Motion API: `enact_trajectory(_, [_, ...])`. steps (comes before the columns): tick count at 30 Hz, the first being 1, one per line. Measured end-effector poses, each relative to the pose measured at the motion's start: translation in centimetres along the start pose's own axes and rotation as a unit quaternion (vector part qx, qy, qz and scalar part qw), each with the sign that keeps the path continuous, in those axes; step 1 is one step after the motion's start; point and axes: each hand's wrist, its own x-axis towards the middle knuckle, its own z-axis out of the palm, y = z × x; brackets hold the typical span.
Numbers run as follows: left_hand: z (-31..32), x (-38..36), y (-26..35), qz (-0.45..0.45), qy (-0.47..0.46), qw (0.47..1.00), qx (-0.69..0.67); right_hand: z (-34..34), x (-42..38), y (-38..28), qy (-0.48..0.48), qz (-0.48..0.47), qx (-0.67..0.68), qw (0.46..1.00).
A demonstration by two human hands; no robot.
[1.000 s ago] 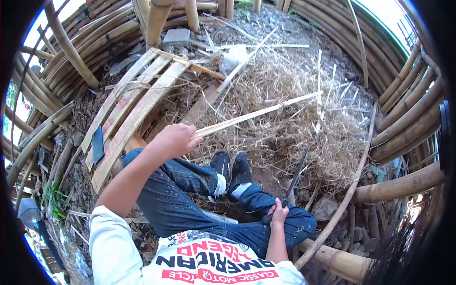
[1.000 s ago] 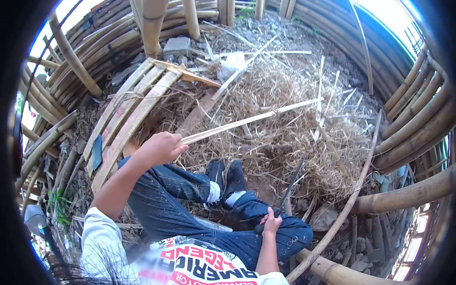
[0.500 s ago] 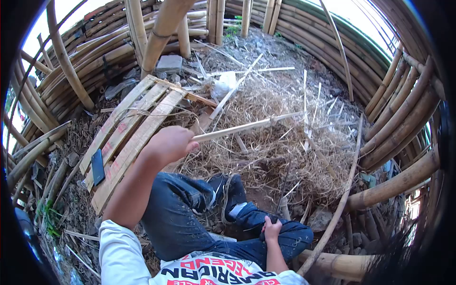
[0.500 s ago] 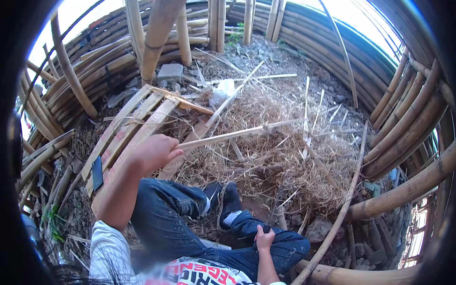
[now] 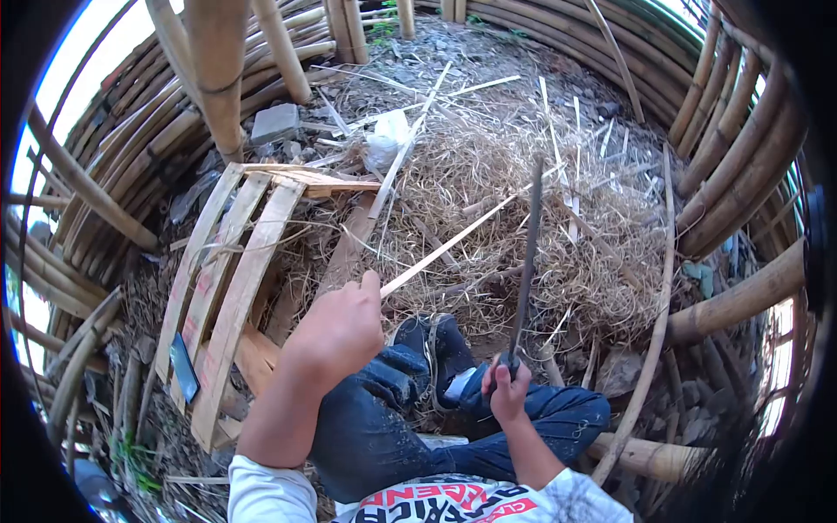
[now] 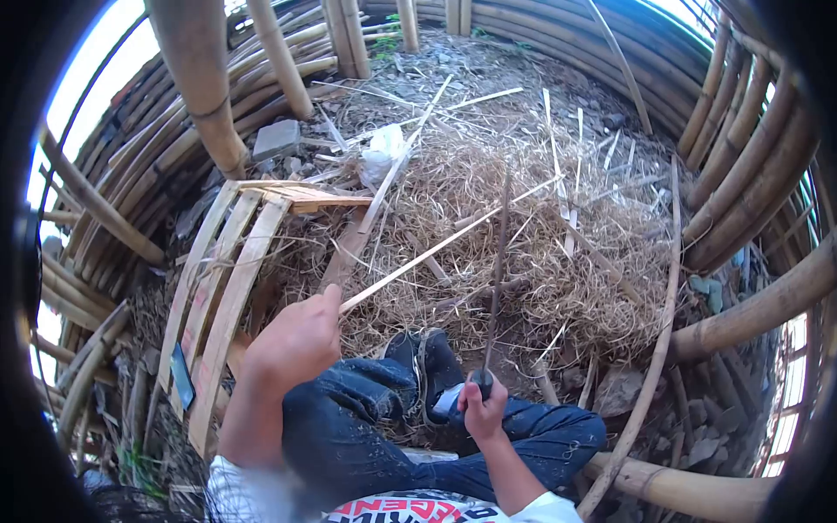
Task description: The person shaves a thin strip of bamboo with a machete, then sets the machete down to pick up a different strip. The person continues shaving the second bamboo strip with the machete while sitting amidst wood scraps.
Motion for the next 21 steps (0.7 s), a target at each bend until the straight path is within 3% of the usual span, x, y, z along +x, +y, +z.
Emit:
enact_trajectory(2, [0.1, 0.0, 0.1, -0.054, -0.017, 0.998, 0.002, 2.5, 1.7, -3.2, -0.088, -0.056, 0.002, 0.995])
enact_trajectory(5, [0.0, 0.3, -0.2, -0.078, -0.056, 0.995, -0.004, 5.8, 3.7, -5.9, -0.146, -0.058, -0.014, 0.988])
enact_trajectory(12, [0.4, 0.2, 0.5, -0.080, -0.081, 0.993, -0.006, 10.9, 6.0, -8.4, -0.172, -0.120, -0.147, 0.967])
enact_trajectory(21, [2.0, -0.3, 0.1, -0.035, -0.111, 0.993, 0.024, 9.6, 6.3, -7.1, -0.172, -0.073, -0.264, 0.946])
